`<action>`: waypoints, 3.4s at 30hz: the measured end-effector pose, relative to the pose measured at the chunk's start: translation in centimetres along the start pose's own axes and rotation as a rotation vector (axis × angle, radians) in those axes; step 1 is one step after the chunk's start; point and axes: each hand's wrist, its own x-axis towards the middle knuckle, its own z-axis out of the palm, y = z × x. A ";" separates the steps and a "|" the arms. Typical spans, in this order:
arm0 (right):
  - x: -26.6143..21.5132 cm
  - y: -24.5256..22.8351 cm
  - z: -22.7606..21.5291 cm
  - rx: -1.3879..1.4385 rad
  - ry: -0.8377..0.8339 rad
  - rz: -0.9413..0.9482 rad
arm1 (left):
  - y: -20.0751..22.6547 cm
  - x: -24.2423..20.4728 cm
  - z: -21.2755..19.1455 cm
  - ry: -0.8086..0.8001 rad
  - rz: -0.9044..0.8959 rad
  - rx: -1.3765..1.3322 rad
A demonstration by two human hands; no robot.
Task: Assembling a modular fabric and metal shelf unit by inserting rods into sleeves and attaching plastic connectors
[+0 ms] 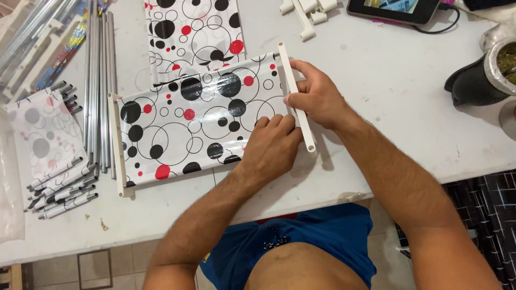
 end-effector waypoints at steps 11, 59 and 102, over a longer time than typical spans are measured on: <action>-0.5 0.1 1.0 0.192 0.021 -0.084 | 0.0 -0.5 -0.9 0.171 -0.034 -0.040; -0.1 3.2 3.2 0.355 0.042 -0.198 | -0.2 0.0 -3.1 0.244 -0.109 0.071; -0.6 3.7 3.7 0.475 0.136 -0.171 | 0.2 0.1 -1.5 0.440 -0.068 0.107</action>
